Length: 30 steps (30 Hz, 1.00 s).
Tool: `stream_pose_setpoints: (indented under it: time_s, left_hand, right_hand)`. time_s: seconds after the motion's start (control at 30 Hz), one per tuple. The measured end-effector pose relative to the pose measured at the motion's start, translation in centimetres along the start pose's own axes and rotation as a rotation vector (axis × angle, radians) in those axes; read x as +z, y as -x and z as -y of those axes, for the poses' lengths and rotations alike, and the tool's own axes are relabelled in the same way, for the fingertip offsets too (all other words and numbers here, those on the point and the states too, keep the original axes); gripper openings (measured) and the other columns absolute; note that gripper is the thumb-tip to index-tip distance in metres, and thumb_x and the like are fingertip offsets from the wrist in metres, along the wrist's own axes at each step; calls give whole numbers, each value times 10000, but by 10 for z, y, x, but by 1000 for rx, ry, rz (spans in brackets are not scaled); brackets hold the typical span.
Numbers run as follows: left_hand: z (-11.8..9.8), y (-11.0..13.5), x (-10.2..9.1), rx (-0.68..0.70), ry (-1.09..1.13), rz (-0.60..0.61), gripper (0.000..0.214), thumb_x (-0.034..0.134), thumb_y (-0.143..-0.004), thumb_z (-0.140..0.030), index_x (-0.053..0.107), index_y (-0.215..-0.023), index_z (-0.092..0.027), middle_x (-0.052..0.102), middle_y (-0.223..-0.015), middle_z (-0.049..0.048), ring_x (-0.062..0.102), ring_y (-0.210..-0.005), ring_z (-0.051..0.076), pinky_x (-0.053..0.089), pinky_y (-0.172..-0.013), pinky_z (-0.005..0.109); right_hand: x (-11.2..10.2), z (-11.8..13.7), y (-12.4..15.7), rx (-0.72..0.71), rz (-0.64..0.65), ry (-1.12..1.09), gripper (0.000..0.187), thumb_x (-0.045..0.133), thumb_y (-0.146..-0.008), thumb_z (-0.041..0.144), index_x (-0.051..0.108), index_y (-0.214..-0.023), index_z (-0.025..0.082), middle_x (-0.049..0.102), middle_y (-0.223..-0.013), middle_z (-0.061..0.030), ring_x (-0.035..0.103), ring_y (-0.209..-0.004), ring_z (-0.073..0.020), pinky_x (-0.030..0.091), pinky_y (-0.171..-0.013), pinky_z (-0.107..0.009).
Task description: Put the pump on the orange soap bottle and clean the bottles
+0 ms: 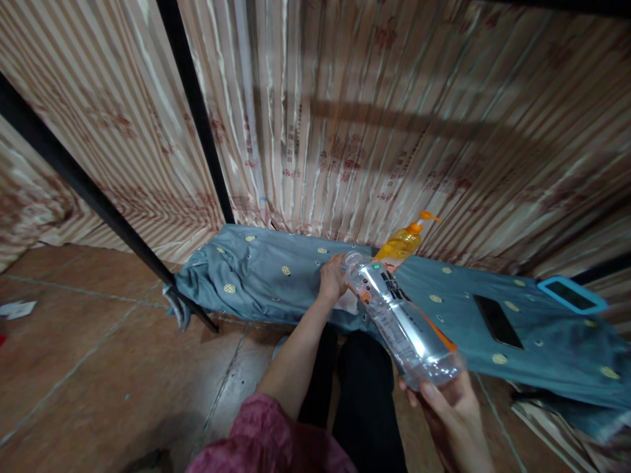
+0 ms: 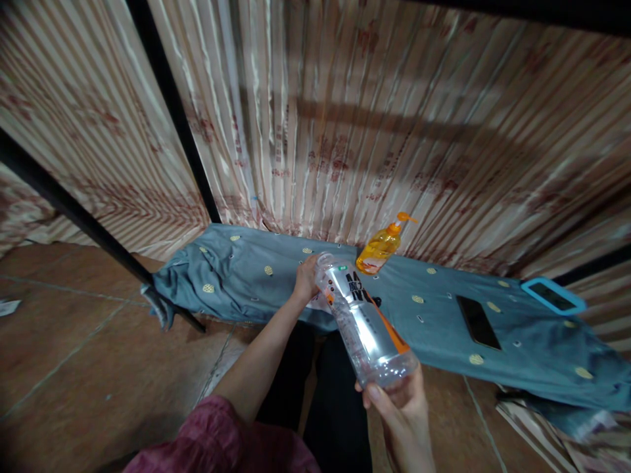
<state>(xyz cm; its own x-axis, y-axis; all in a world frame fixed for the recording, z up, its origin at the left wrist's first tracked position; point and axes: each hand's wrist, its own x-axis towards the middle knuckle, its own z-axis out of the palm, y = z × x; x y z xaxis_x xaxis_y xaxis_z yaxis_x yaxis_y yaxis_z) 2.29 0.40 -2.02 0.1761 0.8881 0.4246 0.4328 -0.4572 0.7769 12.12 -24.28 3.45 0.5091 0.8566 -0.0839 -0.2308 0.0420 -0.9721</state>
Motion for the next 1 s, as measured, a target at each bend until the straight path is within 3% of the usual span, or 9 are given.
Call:
stream_pose_setpoints:
  time_s: [1.0]
  left_hand:
    - [-1, 0, -1, -22, 4, 13, 267, 583, -832, -283, 632, -1070, -172, 671, -1099, 83, 621, -1031, 205, 491, -948, 333]
  right_hand:
    - [-2, -2, -1, -34, -12, 56, 504, 792, -649, 352, 522, -1065, 262, 670, -744, 0, 591, -549, -185, 422, -482, -289]
